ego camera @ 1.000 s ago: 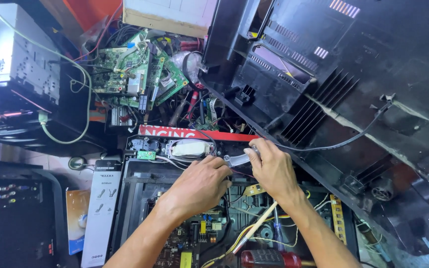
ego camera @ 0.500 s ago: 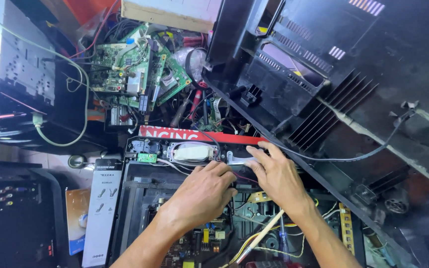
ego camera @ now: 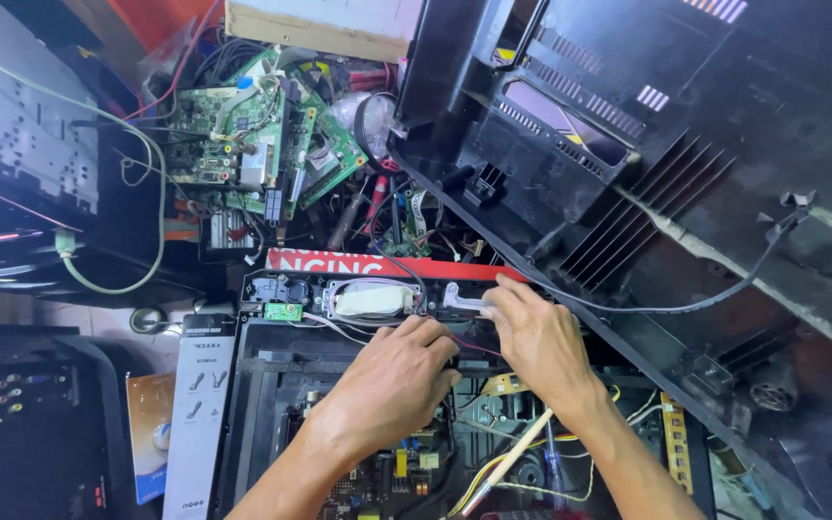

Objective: Connecting internal wiring and ribbon cables during the repair of a television set.

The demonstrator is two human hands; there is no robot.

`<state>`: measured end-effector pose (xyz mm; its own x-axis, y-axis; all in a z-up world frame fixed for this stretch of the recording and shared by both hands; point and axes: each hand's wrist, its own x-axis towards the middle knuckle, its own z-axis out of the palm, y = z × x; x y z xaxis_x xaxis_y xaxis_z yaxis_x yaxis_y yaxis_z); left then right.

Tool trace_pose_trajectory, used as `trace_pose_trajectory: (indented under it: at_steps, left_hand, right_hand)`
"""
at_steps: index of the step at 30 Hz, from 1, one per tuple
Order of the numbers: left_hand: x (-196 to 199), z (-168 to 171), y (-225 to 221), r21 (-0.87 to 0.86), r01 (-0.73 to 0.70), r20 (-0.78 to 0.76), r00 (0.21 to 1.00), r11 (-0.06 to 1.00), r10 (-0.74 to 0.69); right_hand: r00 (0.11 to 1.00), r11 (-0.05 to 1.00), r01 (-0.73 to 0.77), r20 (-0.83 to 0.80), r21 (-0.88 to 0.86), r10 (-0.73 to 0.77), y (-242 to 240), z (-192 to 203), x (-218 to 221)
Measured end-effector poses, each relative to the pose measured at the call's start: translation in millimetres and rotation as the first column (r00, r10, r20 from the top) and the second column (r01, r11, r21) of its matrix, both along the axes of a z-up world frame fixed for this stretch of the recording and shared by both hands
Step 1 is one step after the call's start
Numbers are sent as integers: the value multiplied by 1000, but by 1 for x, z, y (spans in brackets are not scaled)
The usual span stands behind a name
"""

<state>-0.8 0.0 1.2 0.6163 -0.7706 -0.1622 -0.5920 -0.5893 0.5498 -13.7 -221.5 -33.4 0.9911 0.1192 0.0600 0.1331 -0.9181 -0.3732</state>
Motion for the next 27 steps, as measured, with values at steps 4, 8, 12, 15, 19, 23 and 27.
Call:
trace_pose_trajectory:
  at_steps: [4,8,12,15,19,23,27]
  left_hand:
    - [0,6,0,1,-15,-24,1000,1000,15]
    - [1,4,0,-3,-14,-25,1000,1000,14]
    - [2,2,0,-7,-9,-43,999,1000,8]
    - [2,3,-2,-25,-4,-29,1000,1000,4]
    - [5,6,0,-40,-1,-51,999,999,-1]
    - [10,9,-2,-1,11,-109,994,1000,-11]
    - [3,2,-1,-46,2,-64,998,999,-5]
  right_hand:
    - [995,1000,-2,-96,-27,-1,1,3,3]
    - [988,998,-26,-156,-62,16,2,10,9]
    - [983,973,-103,-174,-205,67,1,8,15]
    - [994,988,-96,-54,-122,90,-3,4,12]
    - [982,995,-93,171,40,84,-6,0,10]
    - [988,996,-77,136,50,69,-5,-1,13]
    - [998,997,-68,7,-27,68,-4,-3,7]
